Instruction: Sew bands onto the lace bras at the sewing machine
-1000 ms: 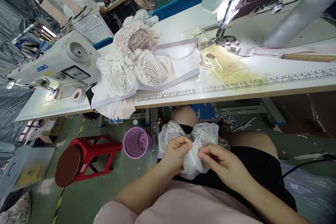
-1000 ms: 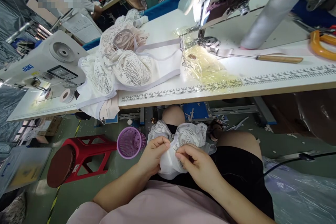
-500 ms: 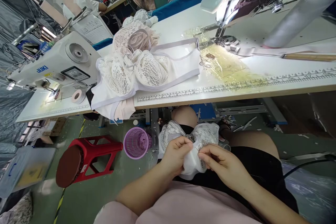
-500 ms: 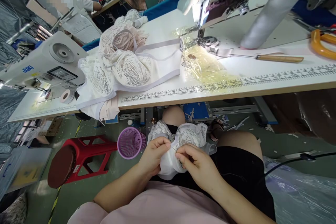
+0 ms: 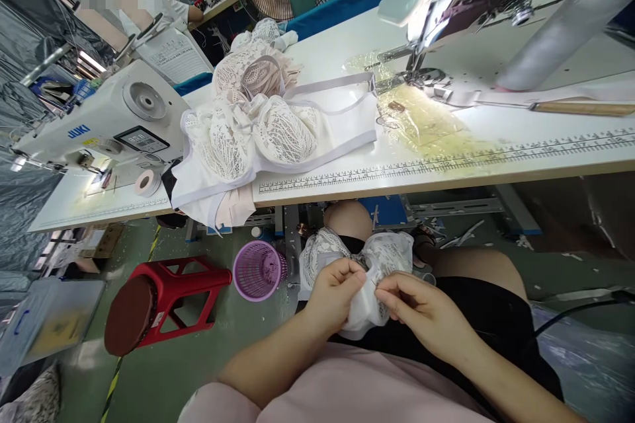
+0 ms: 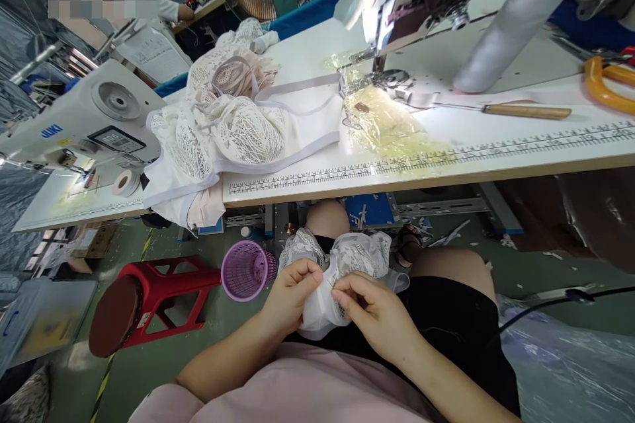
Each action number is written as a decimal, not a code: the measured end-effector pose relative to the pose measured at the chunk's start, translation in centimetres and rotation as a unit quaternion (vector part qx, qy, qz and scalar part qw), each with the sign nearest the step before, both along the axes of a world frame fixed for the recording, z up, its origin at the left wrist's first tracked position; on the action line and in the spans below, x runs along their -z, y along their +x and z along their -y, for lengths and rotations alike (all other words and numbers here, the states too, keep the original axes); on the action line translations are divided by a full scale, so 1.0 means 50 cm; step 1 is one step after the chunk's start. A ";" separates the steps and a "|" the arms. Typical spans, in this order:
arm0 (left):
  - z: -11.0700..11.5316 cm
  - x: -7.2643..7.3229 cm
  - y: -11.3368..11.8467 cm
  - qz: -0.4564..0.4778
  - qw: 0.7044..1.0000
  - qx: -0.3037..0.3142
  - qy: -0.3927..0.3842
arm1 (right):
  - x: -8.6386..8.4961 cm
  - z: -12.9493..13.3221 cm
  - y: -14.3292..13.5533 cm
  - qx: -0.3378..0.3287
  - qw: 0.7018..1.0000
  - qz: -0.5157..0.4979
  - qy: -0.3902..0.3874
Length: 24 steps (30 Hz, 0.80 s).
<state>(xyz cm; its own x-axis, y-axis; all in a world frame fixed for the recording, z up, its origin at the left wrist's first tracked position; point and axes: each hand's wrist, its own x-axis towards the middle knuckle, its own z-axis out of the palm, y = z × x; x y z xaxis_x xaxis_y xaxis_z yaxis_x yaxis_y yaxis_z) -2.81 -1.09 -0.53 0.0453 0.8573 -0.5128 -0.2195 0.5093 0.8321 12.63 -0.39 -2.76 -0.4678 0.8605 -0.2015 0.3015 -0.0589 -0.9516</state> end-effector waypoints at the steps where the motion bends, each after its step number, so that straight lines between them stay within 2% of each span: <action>1: 0.000 -0.001 0.000 -0.003 1.000 0.000 0.000 | 0.000 0.000 0.000 -0.001 1.000 -0.002 -0.001; 13: 0.003 0.002 -0.005 -0.021 0.999 0.016 0.027 | 0.005 0.000 -0.001 -0.003 1.000 -0.011 -0.009; 24: -0.009 -0.019 0.002 -0.015 0.999 0.038 -0.018 | -0.002 -0.005 -0.002 0.009 0.999 -0.021 -0.024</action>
<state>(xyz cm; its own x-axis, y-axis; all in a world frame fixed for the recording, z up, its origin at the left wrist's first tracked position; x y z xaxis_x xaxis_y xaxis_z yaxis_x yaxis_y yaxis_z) -2.72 -0.63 0.43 0.0930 0.8332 -0.5450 -0.1543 0.5528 0.8189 12.55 -0.16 -2.68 -0.4614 0.8585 -0.2237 0.2605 -0.1100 -0.9592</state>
